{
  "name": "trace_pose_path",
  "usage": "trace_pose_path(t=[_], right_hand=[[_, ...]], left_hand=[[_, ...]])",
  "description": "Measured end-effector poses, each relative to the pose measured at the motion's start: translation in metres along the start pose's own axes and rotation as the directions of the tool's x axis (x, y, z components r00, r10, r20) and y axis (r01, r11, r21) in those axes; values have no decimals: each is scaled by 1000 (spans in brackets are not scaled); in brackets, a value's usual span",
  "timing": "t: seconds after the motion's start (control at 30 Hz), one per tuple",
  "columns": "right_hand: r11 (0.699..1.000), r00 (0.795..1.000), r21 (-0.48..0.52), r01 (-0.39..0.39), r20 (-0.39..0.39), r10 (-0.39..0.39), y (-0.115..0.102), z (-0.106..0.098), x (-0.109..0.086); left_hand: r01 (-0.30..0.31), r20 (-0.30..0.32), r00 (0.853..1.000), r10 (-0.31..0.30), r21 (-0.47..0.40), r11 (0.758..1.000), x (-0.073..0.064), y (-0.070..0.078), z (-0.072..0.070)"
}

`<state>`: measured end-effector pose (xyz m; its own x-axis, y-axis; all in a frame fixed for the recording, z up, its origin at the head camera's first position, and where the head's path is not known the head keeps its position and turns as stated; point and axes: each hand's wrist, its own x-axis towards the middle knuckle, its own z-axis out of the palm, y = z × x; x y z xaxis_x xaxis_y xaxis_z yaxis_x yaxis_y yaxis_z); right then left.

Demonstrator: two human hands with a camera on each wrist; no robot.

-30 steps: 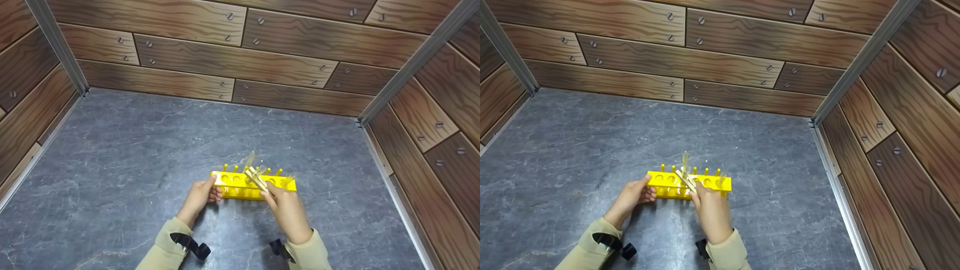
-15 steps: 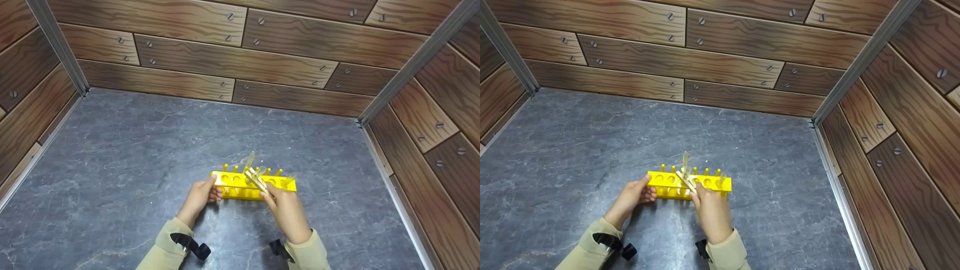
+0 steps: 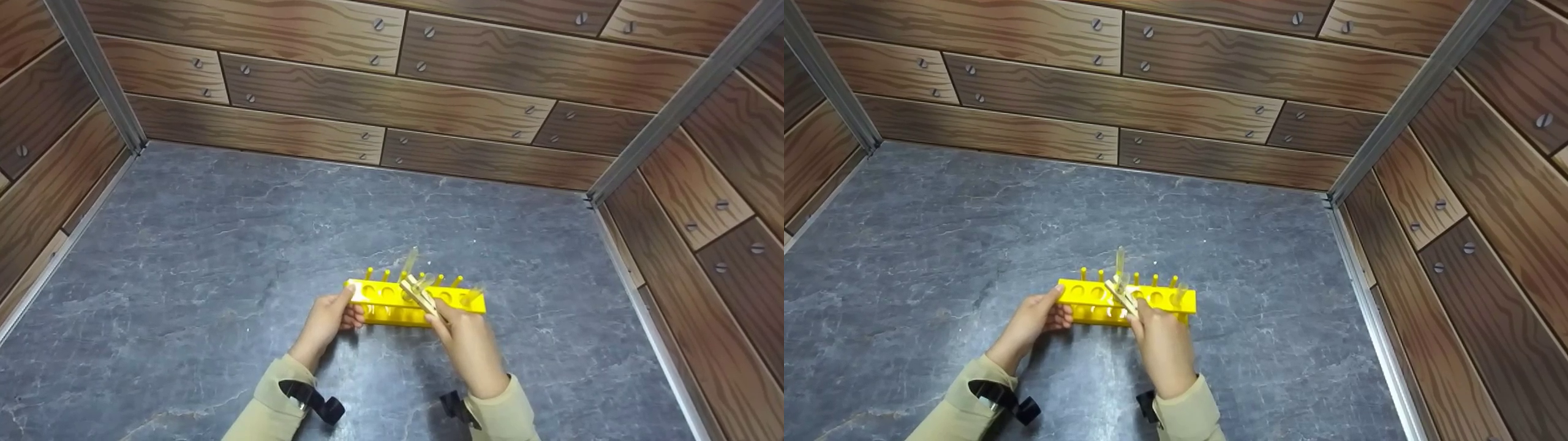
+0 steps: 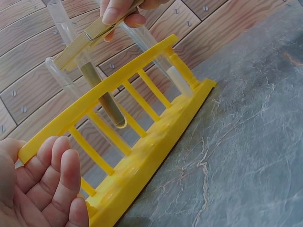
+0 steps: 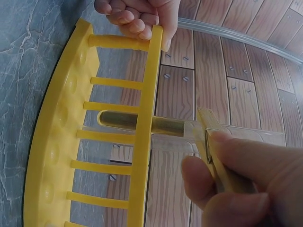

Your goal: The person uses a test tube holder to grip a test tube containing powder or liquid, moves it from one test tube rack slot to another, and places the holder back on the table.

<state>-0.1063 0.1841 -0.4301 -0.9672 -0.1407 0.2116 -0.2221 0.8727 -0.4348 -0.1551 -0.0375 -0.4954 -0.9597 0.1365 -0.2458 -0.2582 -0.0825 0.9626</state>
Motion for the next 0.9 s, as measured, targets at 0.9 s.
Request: trace_pose_path(t=[0.9], right_hand=[[1000, 1000, -12, -2, 6, 2, 0, 6, 1]], left_hand=[[-27, -4, 1000, 27, -20, 999, -12, 13, 3]])
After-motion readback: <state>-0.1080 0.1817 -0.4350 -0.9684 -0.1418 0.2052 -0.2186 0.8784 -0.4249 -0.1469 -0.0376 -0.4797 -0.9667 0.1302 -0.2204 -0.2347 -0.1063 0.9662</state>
